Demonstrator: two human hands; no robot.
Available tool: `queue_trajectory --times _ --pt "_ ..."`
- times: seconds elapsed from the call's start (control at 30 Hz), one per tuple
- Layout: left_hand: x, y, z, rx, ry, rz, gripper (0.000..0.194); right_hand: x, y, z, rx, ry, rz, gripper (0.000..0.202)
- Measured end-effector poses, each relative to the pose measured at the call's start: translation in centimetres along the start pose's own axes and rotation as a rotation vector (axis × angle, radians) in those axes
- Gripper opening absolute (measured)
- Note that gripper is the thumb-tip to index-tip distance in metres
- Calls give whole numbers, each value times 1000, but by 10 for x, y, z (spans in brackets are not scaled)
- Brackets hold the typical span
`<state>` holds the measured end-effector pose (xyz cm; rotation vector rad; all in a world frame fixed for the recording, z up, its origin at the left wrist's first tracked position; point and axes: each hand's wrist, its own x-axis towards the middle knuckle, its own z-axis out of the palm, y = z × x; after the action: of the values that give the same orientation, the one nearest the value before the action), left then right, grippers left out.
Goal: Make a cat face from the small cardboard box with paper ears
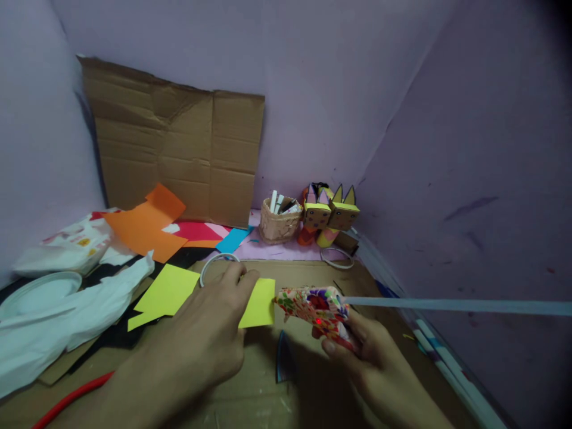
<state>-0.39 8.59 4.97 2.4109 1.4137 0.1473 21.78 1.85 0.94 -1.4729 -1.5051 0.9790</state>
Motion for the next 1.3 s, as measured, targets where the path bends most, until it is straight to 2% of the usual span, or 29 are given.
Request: queue_trajectory --times 0.53,0.73,0.9,1.1,1.3 --pt "-1 1 3 21 21 1 60 -1 3 1 -13 19 -3 31" --pt "1 6 1 41 -2 -21 63 -2 9 0 -86 18 9 29" --pt "0 5 3 2 9 9 58 -3 8 0 -139 33 0 29" --pt "1 7 3 -33 3 8 53 -4 -2 5 -69 45 -10 21" --pt "1 5 6 -107 2 34 50 -5 -1 6 -45 33 7 21"
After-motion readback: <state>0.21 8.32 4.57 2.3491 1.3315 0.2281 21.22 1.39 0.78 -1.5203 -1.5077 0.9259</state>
